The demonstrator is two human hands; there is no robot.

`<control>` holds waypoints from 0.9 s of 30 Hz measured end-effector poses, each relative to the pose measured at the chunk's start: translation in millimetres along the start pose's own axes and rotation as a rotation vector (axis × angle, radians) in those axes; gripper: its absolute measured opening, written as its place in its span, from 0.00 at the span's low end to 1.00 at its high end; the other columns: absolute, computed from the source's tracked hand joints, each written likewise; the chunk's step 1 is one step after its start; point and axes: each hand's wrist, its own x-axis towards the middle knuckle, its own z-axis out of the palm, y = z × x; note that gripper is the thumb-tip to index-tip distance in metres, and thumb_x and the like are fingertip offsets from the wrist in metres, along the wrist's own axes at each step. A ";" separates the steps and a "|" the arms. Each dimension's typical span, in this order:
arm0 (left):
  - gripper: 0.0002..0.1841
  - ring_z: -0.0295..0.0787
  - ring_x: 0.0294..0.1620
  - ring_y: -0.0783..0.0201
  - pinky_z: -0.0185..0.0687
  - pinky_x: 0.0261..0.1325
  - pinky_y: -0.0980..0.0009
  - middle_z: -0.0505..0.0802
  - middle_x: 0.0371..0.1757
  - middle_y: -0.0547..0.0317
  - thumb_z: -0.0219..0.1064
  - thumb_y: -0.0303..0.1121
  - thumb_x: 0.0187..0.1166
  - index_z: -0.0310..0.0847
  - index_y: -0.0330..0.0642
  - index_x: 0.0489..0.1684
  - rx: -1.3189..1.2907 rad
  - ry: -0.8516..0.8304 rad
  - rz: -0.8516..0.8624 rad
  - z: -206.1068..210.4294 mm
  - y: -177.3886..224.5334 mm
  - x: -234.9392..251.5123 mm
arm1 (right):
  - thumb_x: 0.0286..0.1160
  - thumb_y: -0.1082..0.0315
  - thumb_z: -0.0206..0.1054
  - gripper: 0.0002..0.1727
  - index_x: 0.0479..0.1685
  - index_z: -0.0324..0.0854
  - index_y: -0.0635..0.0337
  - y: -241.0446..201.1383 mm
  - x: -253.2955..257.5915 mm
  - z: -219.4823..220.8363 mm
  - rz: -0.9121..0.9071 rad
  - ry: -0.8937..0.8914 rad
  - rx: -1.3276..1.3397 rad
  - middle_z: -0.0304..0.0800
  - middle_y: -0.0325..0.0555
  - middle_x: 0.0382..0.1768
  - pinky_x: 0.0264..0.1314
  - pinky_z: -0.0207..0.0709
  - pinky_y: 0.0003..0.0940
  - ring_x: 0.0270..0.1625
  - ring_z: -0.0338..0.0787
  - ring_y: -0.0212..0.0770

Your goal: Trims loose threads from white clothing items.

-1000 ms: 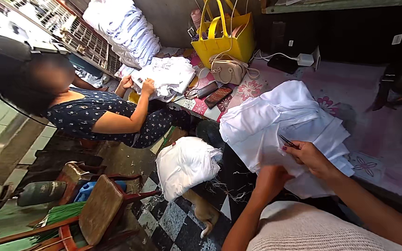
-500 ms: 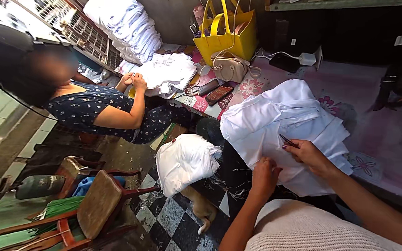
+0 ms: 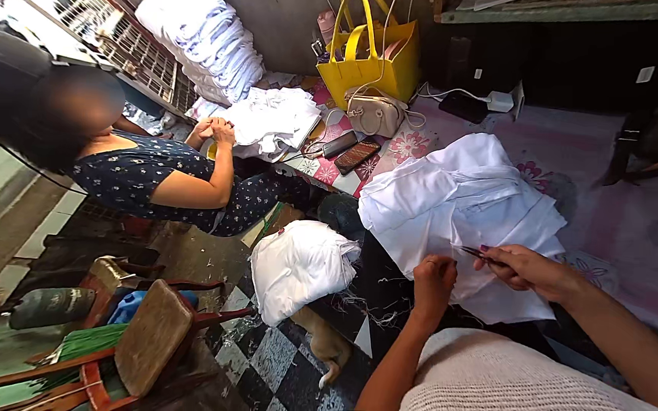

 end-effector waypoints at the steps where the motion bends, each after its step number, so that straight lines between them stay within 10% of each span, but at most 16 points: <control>1: 0.05 0.90 0.22 0.65 0.90 0.30 0.72 0.92 0.31 0.42 0.69 0.17 0.72 0.88 0.21 0.38 -0.007 -0.005 -0.004 -0.7 2.4 -0.6 | 0.96 0.55 0.45 0.23 0.43 0.84 0.56 1.5 3.5 2.0 0.023 -0.019 -0.001 0.61 0.23 0.10 0.12 0.52 0.16 0.09 0.56 0.20; 10: 0.05 0.90 0.22 0.64 0.91 0.30 0.72 0.92 0.31 0.41 0.69 0.17 0.73 0.89 0.21 0.37 -0.004 -0.074 -0.028 -1.8 0.7 -2.4 | 0.95 0.57 0.49 0.21 0.39 0.83 0.56 3.1 20.3 10.8 0.007 0.054 0.039 0.61 0.25 0.11 0.12 0.52 0.16 0.10 0.57 0.20; 14: 0.08 0.93 0.32 0.57 0.90 0.44 0.61 0.94 0.36 0.40 0.68 0.23 0.77 0.90 0.24 0.40 0.067 -0.383 -0.207 -14.8 8.0 -2.0 | 0.95 0.60 0.46 0.20 0.42 0.84 0.56 8.4 10.2 5.6 -0.100 0.079 0.036 0.62 0.24 0.12 0.14 0.53 0.16 0.11 0.58 0.20; 19: 0.13 0.85 0.24 0.73 0.85 0.31 0.77 0.90 0.33 0.60 0.57 0.27 0.89 0.79 0.27 0.60 -0.734 -0.144 -0.714 -4.5 10.1 8.8 | 0.89 0.61 0.52 0.14 0.49 0.84 0.55 17.5 -1.2 1.8 -0.383 0.164 -0.153 0.68 0.21 0.17 0.19 0.59 0.14 0.16 0.63 0.16; 22: 0.11 0.83 0.21 0.76 0.82 0.28 0.82 0.88 0.26 0.66 0.53 0.30 0.91 0.82 0.41 0.46 -1.218 -0.003 -0.959 6.4 7.4 17.0 | 0.85 0.50 0.60 0.25 0.50 0.87 0.67 35.6 6.8 1.2 -0.674 0.388 -0.650 0.85 0.43 0.25 0.28 0.74 0.28 0.24 0.79 0.30; 27: 0.15 0.77 0.18 0.78 0.76 0.26 0.86 0.83 0.22 0.69 0.51 0.32 0.92 0.77 0.48 0.30 -1.421 -0.036 -1.008 9.9 10.6 18.5 | 0.89 0.42 0.48 0.35 0.44 0.86 0.70 61.3 28.3 -5.0 -1.031 0.621 -1.125 0.82 0.51 0.16 0.17 0.74 0.42 0.15 0.83 0.48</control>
